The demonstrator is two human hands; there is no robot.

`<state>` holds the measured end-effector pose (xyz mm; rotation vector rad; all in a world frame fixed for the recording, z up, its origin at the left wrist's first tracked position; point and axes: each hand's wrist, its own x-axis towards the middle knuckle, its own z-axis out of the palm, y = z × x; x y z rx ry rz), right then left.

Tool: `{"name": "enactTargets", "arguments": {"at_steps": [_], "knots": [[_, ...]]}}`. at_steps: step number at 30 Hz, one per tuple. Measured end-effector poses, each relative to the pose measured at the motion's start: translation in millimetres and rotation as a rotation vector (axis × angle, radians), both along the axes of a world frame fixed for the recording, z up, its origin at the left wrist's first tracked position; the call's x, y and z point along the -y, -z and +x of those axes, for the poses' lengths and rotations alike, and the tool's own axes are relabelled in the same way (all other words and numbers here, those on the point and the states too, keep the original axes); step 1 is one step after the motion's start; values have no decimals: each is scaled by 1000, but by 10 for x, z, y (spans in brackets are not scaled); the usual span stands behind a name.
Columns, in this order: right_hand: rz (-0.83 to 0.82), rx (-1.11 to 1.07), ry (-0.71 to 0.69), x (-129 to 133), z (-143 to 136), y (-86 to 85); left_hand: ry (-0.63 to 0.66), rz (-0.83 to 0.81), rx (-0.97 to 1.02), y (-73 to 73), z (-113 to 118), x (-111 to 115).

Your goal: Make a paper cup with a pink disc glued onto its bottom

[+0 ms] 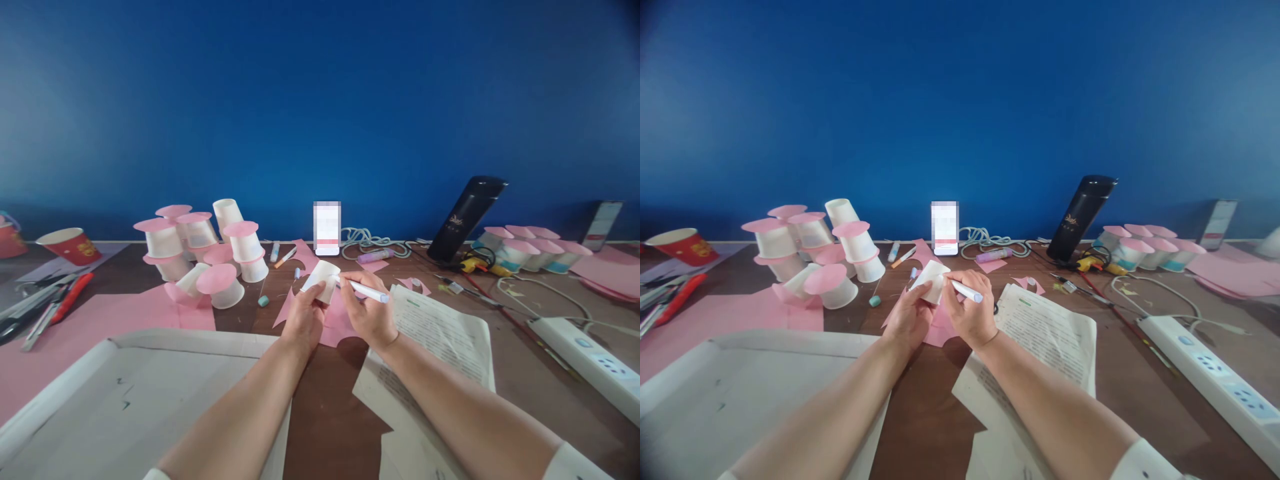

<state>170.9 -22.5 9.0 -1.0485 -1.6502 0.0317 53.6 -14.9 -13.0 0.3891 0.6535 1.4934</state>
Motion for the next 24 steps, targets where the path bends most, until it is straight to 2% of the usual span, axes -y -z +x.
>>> {"name": "enactTargets", "arguments": {"at_steps": [24], "knots": [[4,44,-37,27,-15,19,3,27,26,-34,2,21]]}}
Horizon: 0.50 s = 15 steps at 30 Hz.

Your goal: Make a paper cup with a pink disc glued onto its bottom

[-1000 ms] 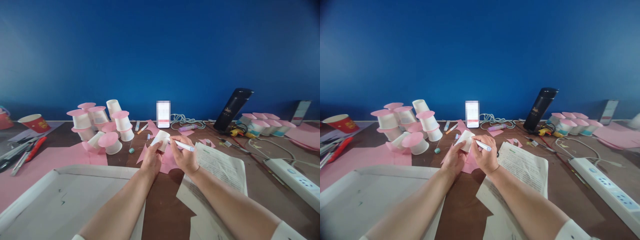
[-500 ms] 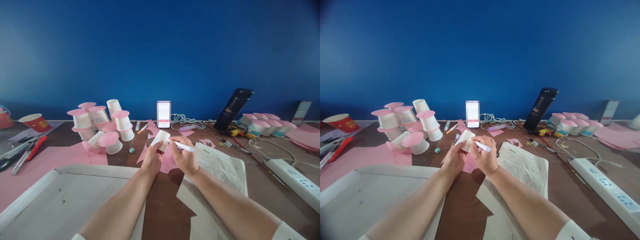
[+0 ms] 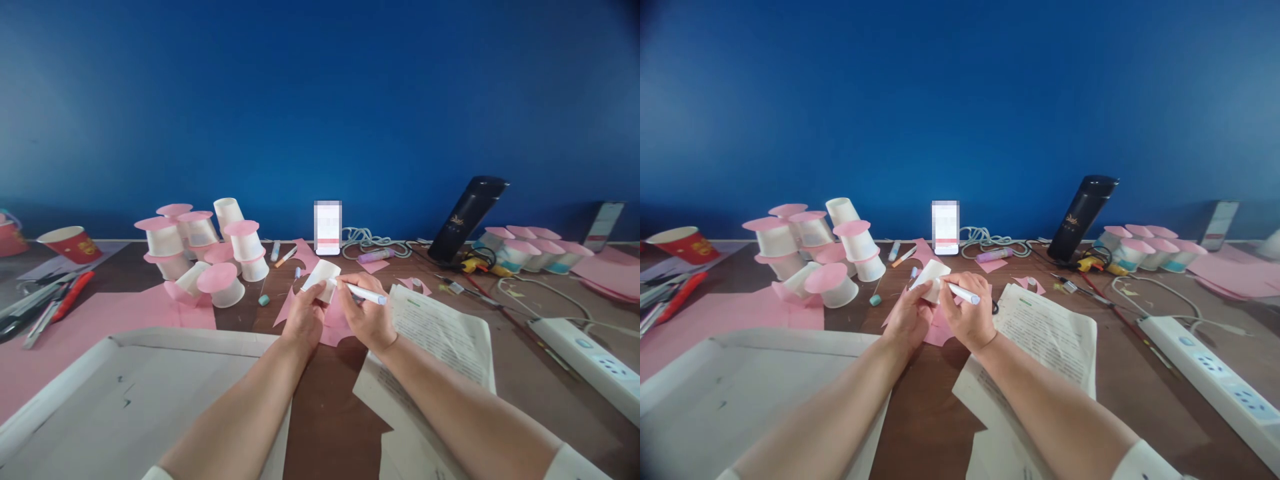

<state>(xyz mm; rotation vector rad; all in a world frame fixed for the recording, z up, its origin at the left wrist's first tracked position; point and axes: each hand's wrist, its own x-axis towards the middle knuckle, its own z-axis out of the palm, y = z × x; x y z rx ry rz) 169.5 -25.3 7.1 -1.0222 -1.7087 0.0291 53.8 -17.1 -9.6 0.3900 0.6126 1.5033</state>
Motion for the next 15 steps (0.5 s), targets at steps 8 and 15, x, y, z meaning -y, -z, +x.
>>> {"name": "enactTargets", "arguments": {"at_steps": [8,15], "knots": [[24,-121,-11,-18,21,-52,3,26,-28,46,4,-12],[13,-103,-25,-11,13,-39,24,90,-70,48,24,-12]]}}
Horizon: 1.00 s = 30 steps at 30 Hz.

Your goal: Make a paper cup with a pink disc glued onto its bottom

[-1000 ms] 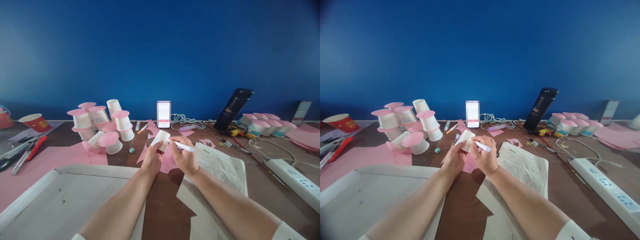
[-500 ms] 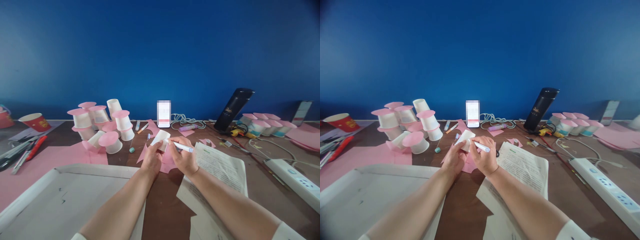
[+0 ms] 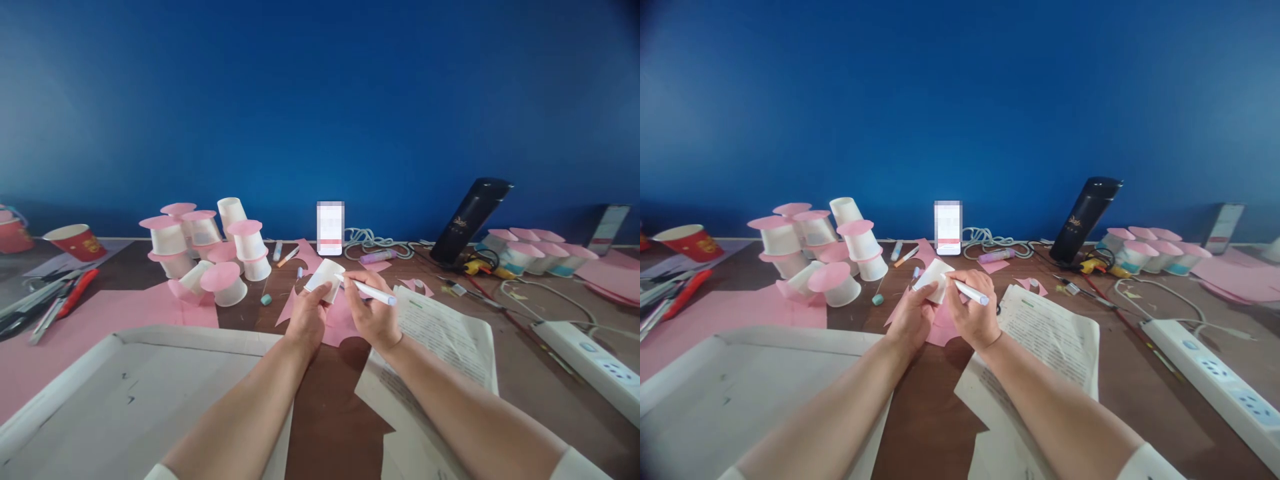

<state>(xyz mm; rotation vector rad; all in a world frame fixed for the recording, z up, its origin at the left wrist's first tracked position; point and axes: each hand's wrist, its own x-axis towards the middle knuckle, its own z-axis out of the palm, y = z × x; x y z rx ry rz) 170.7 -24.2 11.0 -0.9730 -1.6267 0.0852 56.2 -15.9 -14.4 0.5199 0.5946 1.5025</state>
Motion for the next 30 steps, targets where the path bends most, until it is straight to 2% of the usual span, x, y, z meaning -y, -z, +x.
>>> {"name": "enactTargets", "arguments": {"at_steps": [14,30], "knots": [[28,68,1,19,-15,-12,11,-9,-90,40,13,-7],[12,84,18,15,-14,2,24,29,-42,-7,10,9]]}}
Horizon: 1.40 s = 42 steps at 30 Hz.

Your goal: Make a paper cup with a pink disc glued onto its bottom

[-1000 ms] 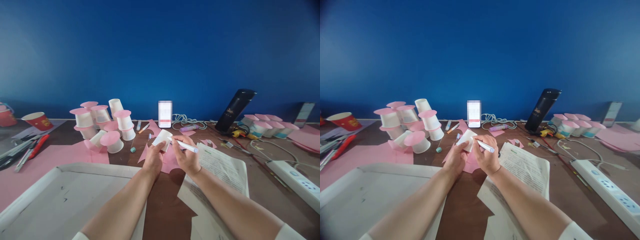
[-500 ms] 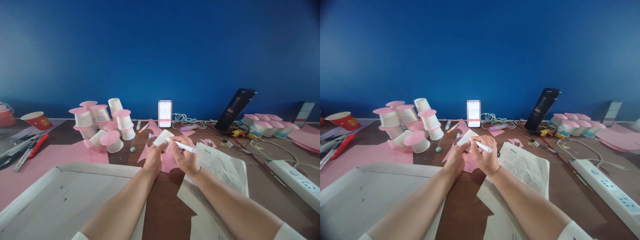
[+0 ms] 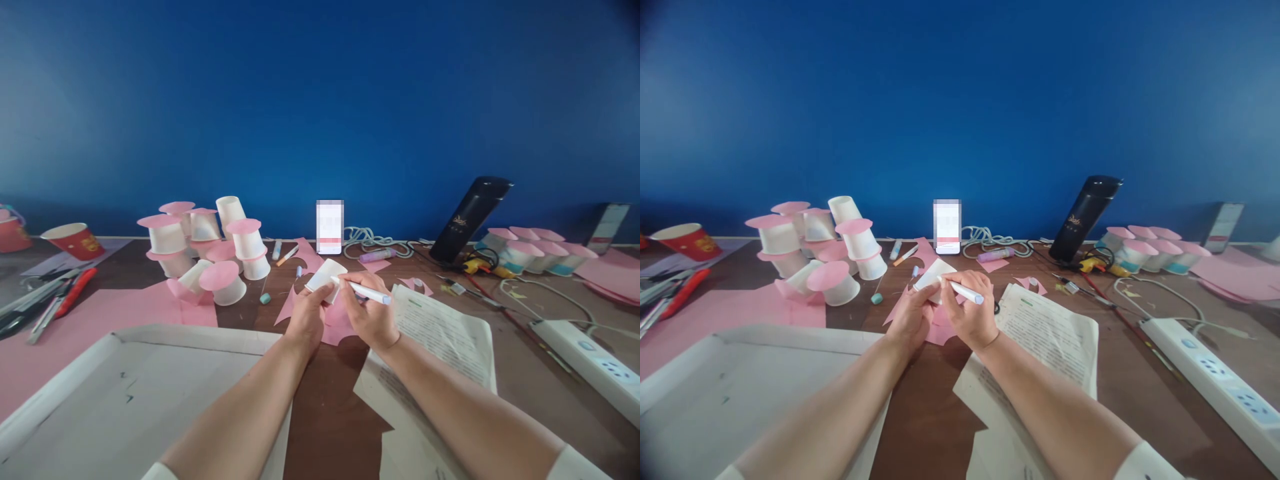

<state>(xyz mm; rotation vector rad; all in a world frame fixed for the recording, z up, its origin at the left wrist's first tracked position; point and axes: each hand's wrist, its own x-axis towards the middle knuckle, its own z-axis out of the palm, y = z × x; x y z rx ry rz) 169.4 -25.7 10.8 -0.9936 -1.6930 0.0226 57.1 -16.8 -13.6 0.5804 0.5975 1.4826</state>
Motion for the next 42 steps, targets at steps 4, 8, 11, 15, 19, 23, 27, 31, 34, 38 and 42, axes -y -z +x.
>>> {"name": "enactTargets", "arguments": {"at_steps": [4,8,11,15,19,23,27,31,34,38,42], "knots": [[2,7,-1,-2,-1,5,-3,9,25,-26,-12,6],[7,16,5,-3,-2,12,-14,9,26,-40,-12,5],[-3,20,6,0,-1,15,-8,14,33,-44,-14,3],[-7,20,11,-1,1,20,-21,-19,60,-53,-26,3],[-8,22,11,1,1,21,-31,-59,85,-61,-33,1],[-22,21,10,9,-2,18,-40,-96,98,-55,-32,-10],[-17,14,8,5,-3,26,-37,-120,132,-49,-34,-15],[-15,18,-1,1,-1,30,-36,-120,130,-54,-37,-10],[6,0,-24,8,2,13,-38,-146,142,-60,-45,-7],[12,-56,-25,13,5,-12,-38,-178,161,-72,-54,-2],[-4,-72,-23,5,2,-11,-33,-193,161,-87,-55,11]]}}
